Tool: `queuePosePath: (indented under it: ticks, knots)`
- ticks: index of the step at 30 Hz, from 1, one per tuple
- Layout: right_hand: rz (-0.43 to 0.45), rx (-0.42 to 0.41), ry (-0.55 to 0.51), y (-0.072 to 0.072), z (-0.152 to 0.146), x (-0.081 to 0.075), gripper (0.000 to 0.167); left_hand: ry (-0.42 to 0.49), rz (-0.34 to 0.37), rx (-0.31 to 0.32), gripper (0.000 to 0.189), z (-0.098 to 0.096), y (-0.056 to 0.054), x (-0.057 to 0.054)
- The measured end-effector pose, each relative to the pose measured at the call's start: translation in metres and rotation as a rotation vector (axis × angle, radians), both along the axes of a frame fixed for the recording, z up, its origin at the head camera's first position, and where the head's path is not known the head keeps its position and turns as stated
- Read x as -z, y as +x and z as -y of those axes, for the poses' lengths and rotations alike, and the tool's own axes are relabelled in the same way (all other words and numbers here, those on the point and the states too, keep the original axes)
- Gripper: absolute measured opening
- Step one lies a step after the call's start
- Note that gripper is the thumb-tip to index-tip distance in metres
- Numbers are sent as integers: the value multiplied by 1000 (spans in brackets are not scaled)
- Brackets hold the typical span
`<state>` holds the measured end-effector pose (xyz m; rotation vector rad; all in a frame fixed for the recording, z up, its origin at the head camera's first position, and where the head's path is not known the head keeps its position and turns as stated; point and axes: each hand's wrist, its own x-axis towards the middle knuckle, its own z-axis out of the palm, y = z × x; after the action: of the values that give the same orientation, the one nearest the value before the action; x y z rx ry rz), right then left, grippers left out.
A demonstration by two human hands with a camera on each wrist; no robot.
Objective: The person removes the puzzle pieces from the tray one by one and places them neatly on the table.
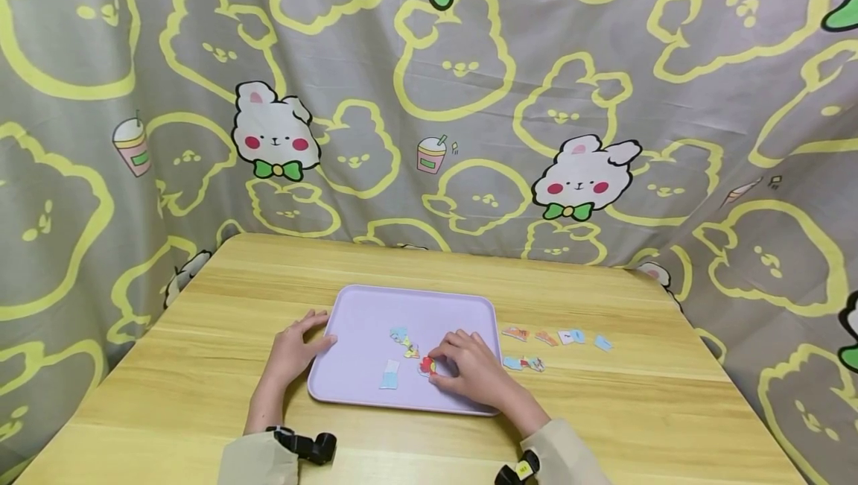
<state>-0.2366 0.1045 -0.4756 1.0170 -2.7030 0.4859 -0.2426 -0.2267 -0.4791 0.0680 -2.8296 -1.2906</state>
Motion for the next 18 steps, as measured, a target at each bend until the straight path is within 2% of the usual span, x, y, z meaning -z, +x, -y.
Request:
queuePosePath:
  ticks: [8,13,18]
  knots:
    - [-29,0,14,0,2,0,29,3,0,4,52,0,0,-1]
    - [-65,23,14,1,6,1,34,4,-5,7,51,0,0,-1]
    - [-106,45,-6,1,11,1,31,0,2,6,51,0,0,-1]
